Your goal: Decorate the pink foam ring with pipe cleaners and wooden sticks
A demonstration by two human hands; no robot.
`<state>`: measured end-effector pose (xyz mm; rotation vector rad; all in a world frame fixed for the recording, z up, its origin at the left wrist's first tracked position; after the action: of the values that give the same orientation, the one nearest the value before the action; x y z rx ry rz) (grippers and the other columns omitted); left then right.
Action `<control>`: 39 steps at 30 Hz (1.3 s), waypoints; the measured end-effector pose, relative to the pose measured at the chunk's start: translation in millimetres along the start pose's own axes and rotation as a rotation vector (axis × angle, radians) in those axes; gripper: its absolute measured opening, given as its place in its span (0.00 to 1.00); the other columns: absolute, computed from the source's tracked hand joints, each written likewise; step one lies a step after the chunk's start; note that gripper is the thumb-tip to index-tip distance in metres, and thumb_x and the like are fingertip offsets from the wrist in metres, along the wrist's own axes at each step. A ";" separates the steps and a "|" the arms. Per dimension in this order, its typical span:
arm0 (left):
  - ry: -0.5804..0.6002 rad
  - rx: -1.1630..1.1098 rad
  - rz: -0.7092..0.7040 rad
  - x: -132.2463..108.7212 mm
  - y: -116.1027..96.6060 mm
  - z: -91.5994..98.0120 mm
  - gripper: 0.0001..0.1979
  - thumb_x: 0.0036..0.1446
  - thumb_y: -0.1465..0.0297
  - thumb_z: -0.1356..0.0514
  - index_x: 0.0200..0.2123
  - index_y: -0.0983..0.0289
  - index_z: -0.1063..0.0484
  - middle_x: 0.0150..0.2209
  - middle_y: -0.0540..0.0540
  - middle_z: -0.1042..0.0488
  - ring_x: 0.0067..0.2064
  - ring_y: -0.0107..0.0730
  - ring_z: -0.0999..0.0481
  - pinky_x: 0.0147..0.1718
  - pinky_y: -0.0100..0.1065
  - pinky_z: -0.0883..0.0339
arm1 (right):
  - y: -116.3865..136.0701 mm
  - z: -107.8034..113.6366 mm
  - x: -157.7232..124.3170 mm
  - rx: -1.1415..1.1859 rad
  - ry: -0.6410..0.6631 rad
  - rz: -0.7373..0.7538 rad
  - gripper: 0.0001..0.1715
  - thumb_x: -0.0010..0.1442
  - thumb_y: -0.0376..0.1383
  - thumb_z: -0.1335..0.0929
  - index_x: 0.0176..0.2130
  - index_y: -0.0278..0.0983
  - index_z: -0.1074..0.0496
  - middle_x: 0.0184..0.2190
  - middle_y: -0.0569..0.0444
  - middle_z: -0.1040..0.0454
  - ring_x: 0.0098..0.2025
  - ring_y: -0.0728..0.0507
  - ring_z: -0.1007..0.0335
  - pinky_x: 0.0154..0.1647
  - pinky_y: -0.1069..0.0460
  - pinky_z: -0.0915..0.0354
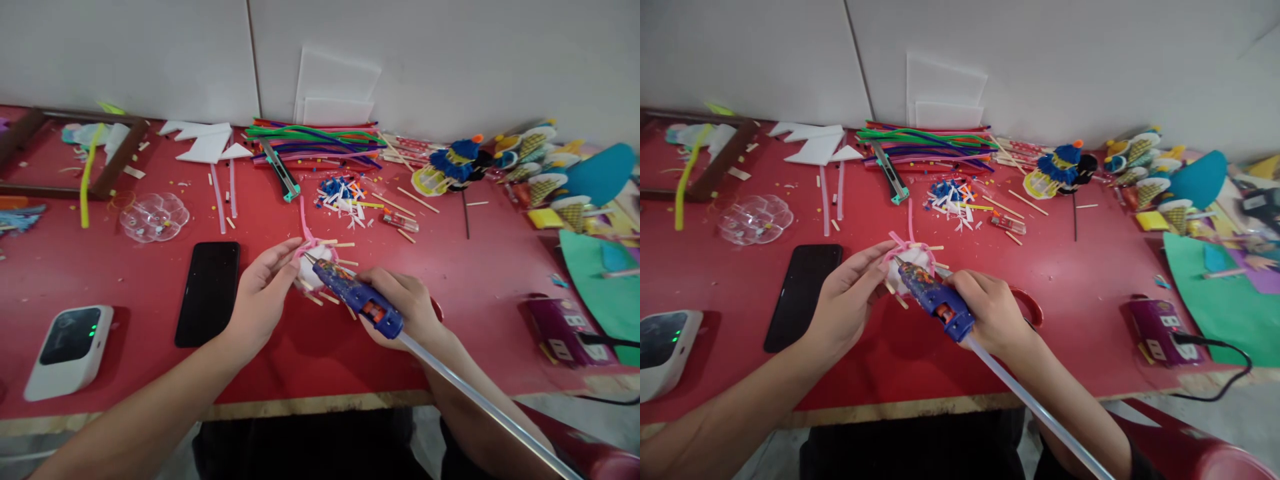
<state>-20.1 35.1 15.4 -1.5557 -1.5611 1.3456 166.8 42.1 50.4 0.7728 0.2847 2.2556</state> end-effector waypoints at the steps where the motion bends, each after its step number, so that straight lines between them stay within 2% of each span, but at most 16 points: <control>1: 0.003 0.009 0.002 -0.3 0.3 -0.1 0.13 0.53 0.68 0.33 0.43 0.61 0.21 0.42 0.55 0.19 0.38 0.30 0.21 0.36 0.29 0.28 | 0.1 -0.1 0.6 -0.004 -0.008 0.000 0.10 0.51 0.31 0.35 0.36 0.40 0.36 0.24 0.57 0.29 0.23 0.48 0.34 0.24 0.55 0.38; 6: -0.008 -0.007 0.021 0.7 1.0 0.0 0.13 0.52 0.69 0.33 0.43 0.62 0.22 0.41 0.55 0.19 0.39 0.31 0.22 0.35 0.30 0.28 | -2.5 6.2 -4.1 -0.004 0.011 0.066 0.09 0.56 0.34 0.35 0.39 0.40 0.34 0.25 0.56 0.27 0.24 0.47 0.31 0.25 0.54 0.37; 9: -0.074 -0.076 0.059 5.3 0.4 3.7 0.13 0.51 0.71 0.34 0.41 0.63 0.22 0.39 0.54 0.20 0.37 0.31 0.22 0.34 0.30 0.28 | -14.3 25.8 -17.5 -0.007 0.016 0.078 0.15 0.57 0.36 0.34 0.45 0.40 0.33 0.30 0.53 0.24 0.28 0.45 0.28 0.28 0.52 0.34; 12: -0.137 -0.161 0.100 10.7 -1.3 8.3 0.12 0.48 0.74 0.34 0.39 0.64 0.22 0.38 0.53 0.20 0.34 0.29 0.23 0.32 0.30 0.27 | -42.1 55.8 -32.4 -0.104 0.013 -0.019 0.21 0.54 0.39 0.33 0.49 0.41 0.33 0.30 0.52 0.23 0.26 0.43 0.28 0.25 0.50 0.36; 15: -0.190 -0.219 0.148 13.8 -1.9 11.3 0.11 0.48 0.76 0.35 0.38 0.63 0.23 0.35 0.52 0.21 0.33 0.30 0.23 0.28 0.29 0.28 | -80.2 79.8 -45.3 -0.285 0.123 0.010 0.21 0.52 0.35 0.32 0.48 0.42 0.30 0.33 0.47 0.22 0.27 0.41 0.28 0.30 0.45 0.38; 17: -0.218 -0.234 0.166 14.4 -2.3 11.8 0.11 0.48 0.77 0.36 0.37 0.63 0.23 0.34 0.52 0.21 0.31 0.30 0.23 0.26 0.29 0.28 | -109.8 91.5 -54.4 -0.302 0.149 0.023 0.20 0.51 0.32 0.33 0.45 0.43 0.28 0.34 0.47 0.21 0.29 0.41 0.27 0.31 0.44 0.40; 19: -0.233 -0.245 0.177 14.5 -2.7 11.3 0.11 0.48 0.78 0.37 0.36 0.63 0.23 0.33 0.52 0.21 0.31 0.30 0.23 0.26 0.28 0.28 | -133.5 97.8 -63.8 -0.280 0.160 0.100 0.15 0.51 0.32 0.33 0.39 0.45 0.26 0.28 0.49 0.22 0.27 0.42 0.29 0.28 0.46 0.45; 21: -0.235 -0.253 0.191 14.6 -2.7 10.2 0.10 0.49 0.79 0.38 0.36 0.63 0.23 0.32 0.52 0.21 0.30 0.29 0.22 0.26 0.28 0.28 | -153.8 100.0 -70.5 -0.340 0.179 0.069 0.19 0.49 0.27 0.35 0.37 0.46 0.24 0.28 0.50 0.23 0.28 0.42 0.29 0.28 0.46 0.47; 25: -0.225 -0.274 0.200 15.8 -2.3 9.0 0.10 0.49 0.80 0.39 0.34 0.64 0.23 0.32 0.52 0.21 0.29 0.28 0.23 0.25 0.26 0.28 | -166.8 96.8 -64.9 -0.379 0.192 -0.031 0.23 0.47 0.23 0.37 0.35 0.44 0.22 0.33 0.50 0.23 0.36 0.42 0.29 0.35 0.47 0.43; 27: -0.216 -0.281 0.197 16.4 -2.2 8.5 0.10 0.49 0.81 0.38 0.34 0.64 0.23 0.31 0.51 0.21 0.29 0.27 0.23 0.24 0.25 0.29 | -158.2 91.9 -53.1 -0.370 0.147 -0.092 0.19 0.48 0.23 0.37 0.32 0.42 0.24 0.31 0.51 0.24 0.35 0.43 0.30 0.36 0.47 0.42; 28: -0.210 -0.281 0.195 16.5 -2.2 8.2 0.10 0.49 0.81 0.38 0.33 0.64 0.22 0.31 0.51 0.21 0.28 0.26 0.23 0.24 0.25 0.29 | -150.9 90.4 -46.5 -0.382 0.063 -0.179 0.17 0.48 0.23 0.37 0.30 0.40 0.25 0.29 0.52 0.25 0.34 0.43 0.31 0.36 0.48 0.42; 29: -0.206 -0.278 0.189 16.6 -2.3 8.0 0.10 0.49 0.81 0.39 0.33 0.64 0.22 0.31 0.51 0.21 0.28 0.26 0.23 0.23 0.24 0.29 | -138.8 87.0 -40.1 -0.407 -0.020 -0.235 0.15 0.48 0.23 0.38 0.30 0.38 0.27 0.27 0.51 0.27 0.32 0.43 0.32 0.35 0.47 0.42; 31: -0.203 -0.264 0.171 16.6 -2.8 7.7 0.10 0.49 0.81 0.39 0.33 0.63 0.22 0.31 0.51 0.21 0.28 0.25 0.23 0.23 0.24 0.30 | -102.9 70.0 -27.6 -0.399 -0.075 -0.264 0.12 0.50 0.24 0.37 0.31 0.38 0.29 0.27 0.52 0.28 0.30 0.44 0.33 0.33 0.49 0.41; 34: -0.204 -0.244 0.150 16.3 -2.8 7.7 0.10 0.48 0.81 0.38 0.33 0.63 0.21 0.31 0.51 0.20 0.29 0.26 0.23 0.25 0.25 0.29 | -39.2 25.7 -13.5 -0.240 0.071 -0.266 0.05 0.54 0.28 0.35 0.32 0.37 0.30 0.29 0.52 0.27 0.32 0.43 0.32 0.35 0.49 0.39; 36: -0.196 -0.235 0.152 15.7 -1.9 7.7 0.10 0.47 0.80 0.37 0.33 0.63 0.21 0.31 0.52 0.20 0.30 0.27 0.22 0.26 0.26 0.28 | -6.6 -3.7 -10.2 -0.292 0.224 -0.264 0.04 0.58 0.35 0.33 0.31 0.37 0.30 0.29 0.50 0.27 0.34 0.40 0.33 0.37 0.46 0.40; 39: -0.164 -0.209 0.146 14.4 -1.2 7.6 0.11 0.46 0.77 0.36 0.36 0.63 0.22 0.33 0.52 0.20 0.30 0.30 0.21 0.26 0.28 0.28 | 13.8 -29.9 -12.1 -0.343 0.337 -0.217 0.04 0.61 0.33 0.33 0.33 0.35 0.30 0.34 0.47 0.25 0.38 0.38 0.32 0.39 0.44 0.39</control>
<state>-30.0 47.0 10.1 -1.7514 -1.7657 1.4597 147.6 24.4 26.8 0.1729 0.1240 2.1395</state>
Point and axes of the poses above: each hand's wrist, its own x-axis towards the middle knuckle, its own z-axis out of the back of the hand, y = z × x, the point moved 4 cm from there along x, towards the middle knuckle
